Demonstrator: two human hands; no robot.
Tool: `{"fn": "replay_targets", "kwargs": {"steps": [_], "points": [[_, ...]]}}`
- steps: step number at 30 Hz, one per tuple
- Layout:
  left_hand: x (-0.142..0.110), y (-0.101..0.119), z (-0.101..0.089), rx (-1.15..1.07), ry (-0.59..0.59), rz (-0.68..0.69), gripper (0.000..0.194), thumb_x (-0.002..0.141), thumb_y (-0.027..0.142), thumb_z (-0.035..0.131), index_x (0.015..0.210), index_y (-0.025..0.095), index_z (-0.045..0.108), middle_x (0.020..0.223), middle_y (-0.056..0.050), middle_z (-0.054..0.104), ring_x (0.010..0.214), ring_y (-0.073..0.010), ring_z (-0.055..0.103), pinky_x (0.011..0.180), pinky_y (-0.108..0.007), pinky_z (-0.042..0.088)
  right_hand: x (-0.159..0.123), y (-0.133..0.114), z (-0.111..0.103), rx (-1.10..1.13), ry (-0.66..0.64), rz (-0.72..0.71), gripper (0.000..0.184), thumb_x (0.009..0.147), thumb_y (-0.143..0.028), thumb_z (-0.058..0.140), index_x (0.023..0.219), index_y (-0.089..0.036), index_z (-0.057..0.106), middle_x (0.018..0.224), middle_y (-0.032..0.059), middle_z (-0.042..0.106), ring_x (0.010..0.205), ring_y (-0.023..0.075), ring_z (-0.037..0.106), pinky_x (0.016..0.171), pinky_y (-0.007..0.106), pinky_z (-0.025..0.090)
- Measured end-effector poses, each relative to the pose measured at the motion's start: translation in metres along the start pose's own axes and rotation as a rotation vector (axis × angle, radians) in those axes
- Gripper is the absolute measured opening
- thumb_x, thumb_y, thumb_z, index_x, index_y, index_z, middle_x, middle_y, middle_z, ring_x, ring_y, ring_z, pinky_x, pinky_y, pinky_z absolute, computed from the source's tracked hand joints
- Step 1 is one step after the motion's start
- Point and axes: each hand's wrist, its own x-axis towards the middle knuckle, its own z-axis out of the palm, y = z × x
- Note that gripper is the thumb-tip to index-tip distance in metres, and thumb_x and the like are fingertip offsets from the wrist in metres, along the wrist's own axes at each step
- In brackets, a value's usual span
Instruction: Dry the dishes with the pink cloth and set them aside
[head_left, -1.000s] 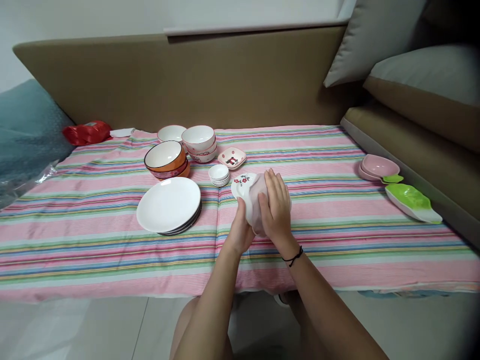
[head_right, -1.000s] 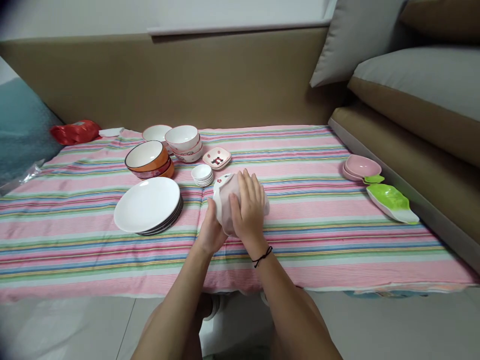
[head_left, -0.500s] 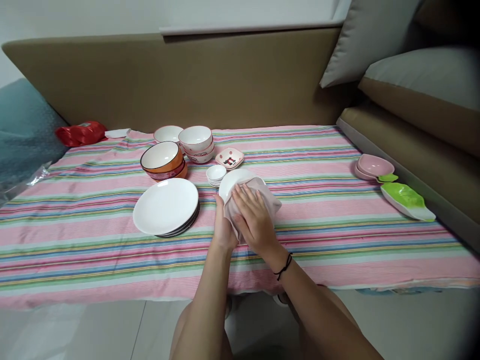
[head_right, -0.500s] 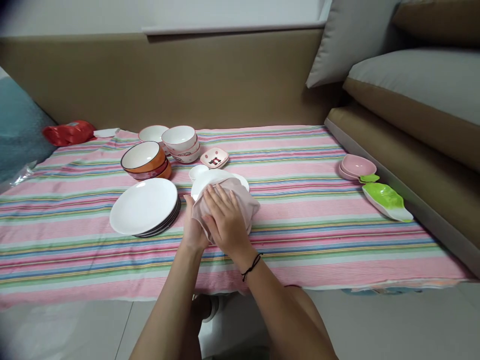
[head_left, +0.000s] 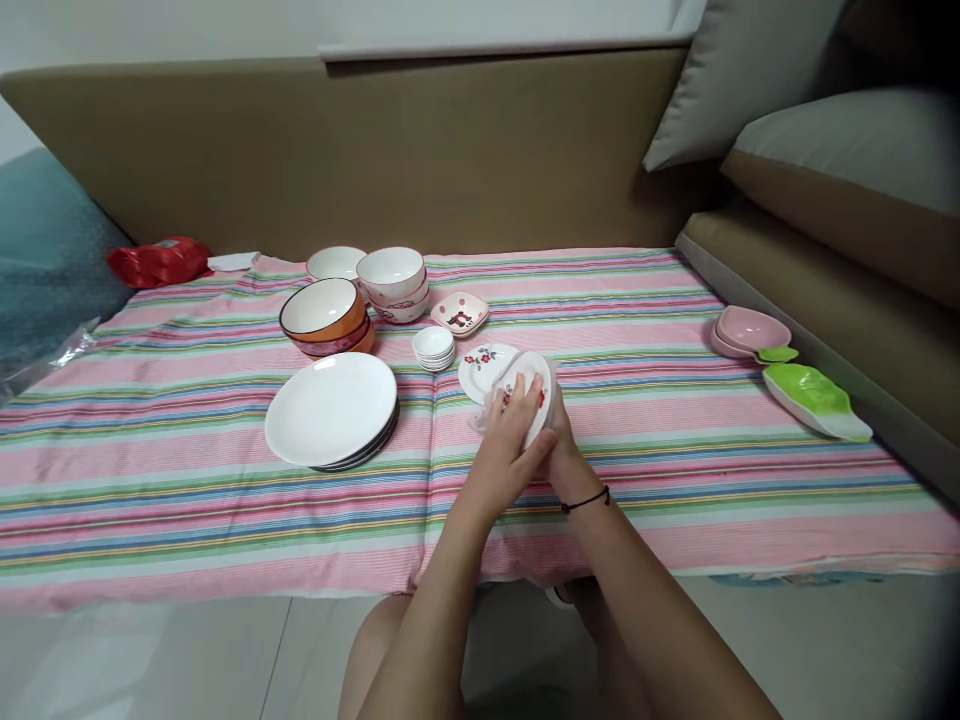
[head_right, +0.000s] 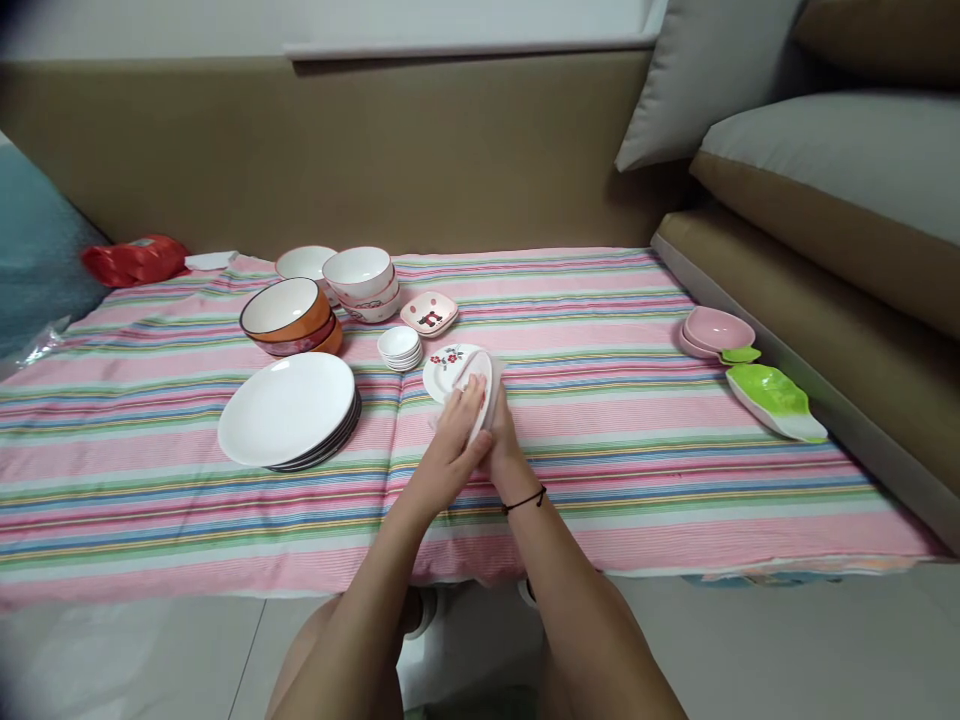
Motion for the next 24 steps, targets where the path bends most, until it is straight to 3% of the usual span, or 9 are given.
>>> {"fn": "replay_targets", "kwargs": {"steps": [2, 4, 9, 11, 14, 17, 19, 22, 24], "points": [[0.001, 0.001, -0.002, 0.269, 0.007, -0.028, 0.061, 0.091, 0.054, 0.034, 0.147, 0.031, 0.023, 0.158, -0.003, 0.014, 0.145, -0.0328, -0.001, 0.114, -0.058, 0.003, -0.003, -0.003, 0.003, 0.217, -0.025, 0.144, 0.047, 0.089, -0.055, 0.032, 0.111, -0.026, 0.061, 0.113, 0.0009, 0.066, 0.114, 0.0209, 0.057, 0.099, 0.04, 0.046], [0.001, 0.001, -0.006, 0.448, 0.025, -0.038, 0.06, 0.09, 0.055, 0.036, 0.146, 0.034, 0.027, 0.158, -0.003, 0.013, 0.143, -0.038, -0.006, 0.11, -0.064, 0.003, -0.007, -0.009, 0.004, 0.292, -0.027, 0.173, 0.046, 0.089, -0.054, 0.032, 0.11, -0.026, 0.062, 0.11, 0.0002, 0.068, 0.112, 0.0201, 0.059, 0.1, 0.038, 0.046], [0.001, -0.001, -0.017, 0.566, 0.034, 0.051, 0.057, 0.089, 0.053, 0.039, 0.142, 0.033, 0.037, 0.157, -0.004, 0.018, 0.143, -0.0385, -0.008, 0.109, -0.064, -0.002, -0.014, -0.019, 0.003, 0.219, -0.041, 0.139, 0.057, 0.086, -0.062, 0.035, 0.112, -0.02, 0.063, 0.103, 0.0047, 0.069, 0.101, 0.0225, 0.064, 0.091, 0.037, 0.051], [0.001, -0.001, -0.021, 0.453, 0.072, 0.057, 0.05, 0.091, 0.048, 0.04, 0.138, 0.032, 0.044, 0.154, -0.003, 0.027, 0.144, -0.0357, -0.005, 0.111, -0.06, -0.005, -0.014, -0.017, 0.001, 0.138, -0.012, 0.099, 0.053, 0.084, -0.06, 0.042, 0.112, -0.019, 0.062, 0.1, 0.005, 0.07, 0.095, 0.0212, 0.066, 0.083, 0.034, 0.054], [0.003, 0.001, -0.025, 0.071, 0.214, 0.042, 0.048, 0.089, 0.042, 0.048, 0.135, 0.031, 0.048, 0.15, -0.004, 0.036, 0.145, -0.0303, 0.009, 0.115, -0.049, -0.002, -0.012, -0.011, -0.006, -0.036, 0.141, -0.008, 0.041, 0.078, -0.048, 0.059, 0.106, -0.017, 0.062, 0.089, 0.0039, 0.07, 0.08, 0.0184, 0.066, 0.069, 0.029, 0.055], [0.004, 0.003, -0.029, -0.261, 0.437, -0.009, 0.064, 0.08, 0.039, 0.063, 0.139, 0.027, 0.042, 0.154, -0.005, 0.027, 0.144, -0.0269, 0.014, 0.117, -0.04, 0.004, -0.009, -0.01, -0.015, -0.173, 0.298, -0.104, 0.039, 0.07, -0.044, 0.07, 0.095, -0.014, 0.063, 0.079, 0.0036, 0.069, 0.07, 0.0173, 0.064, 0.059, 0.027, 0.053], [0.004, 0.004, -0.031, -0.387, 0.541, -0.086, 0.073, 0.075, 0.036, 0.069, 0.141, 0.026, 0.038, 0.156, -0.004, 0.022, 0.145, -0.025, 0.013, 0.117, -0.036, 0.007, -0.006, -0.012, -0.019, -0.216, 0.332, -0.144, 0.041, 0.067, -0.046, 0.073, 0.091, -0.014, 0.064, 0.079, 0.0039, 0.068, 0.07, 0.0171, 0.064, 0.057, 0.026, 0.052], [0.005, 0.001, -0.031, -0.576, 0.529, -0.247, 0.065, 0.076, 0.04, 0.068, 0.135, 0.024, 0.045, 0.147, -0.005, 0.04, 0.138, -0.0254, 0.031, 0.113, -0.034, 0.024, -0.002, -0.017, -0.024, -0.31, 0.365, -0.167, 0.044, 0.066, -0.054, 0.072, 0.082, -0.014, 0.064, 0.076, 0.0041, 0.067, 0.066, 0.0169, 0.062, 0.053, 0.026, 0.049], [0.005, -0.003, -0.031, -0.655, 0.448, -0.378, 0.05, 0.078, 0.048, 0.063, 0.118, 0.019, 0.059, 0.123, -0.009, 0.062, 0.119, -0.0276, 0.053, 0.098, -0.034, 0.041, 0.001, -0.019, -0.027, -0.428, 0.398, -0.157, 0.048, 0.068, -0.063, 0.064, 0.069, -0.015, 0.059, 0.066, 0.0042, 0.063, 0.059, 0.0162, 0.059, 0.048, 0.026, 0.045]]}}
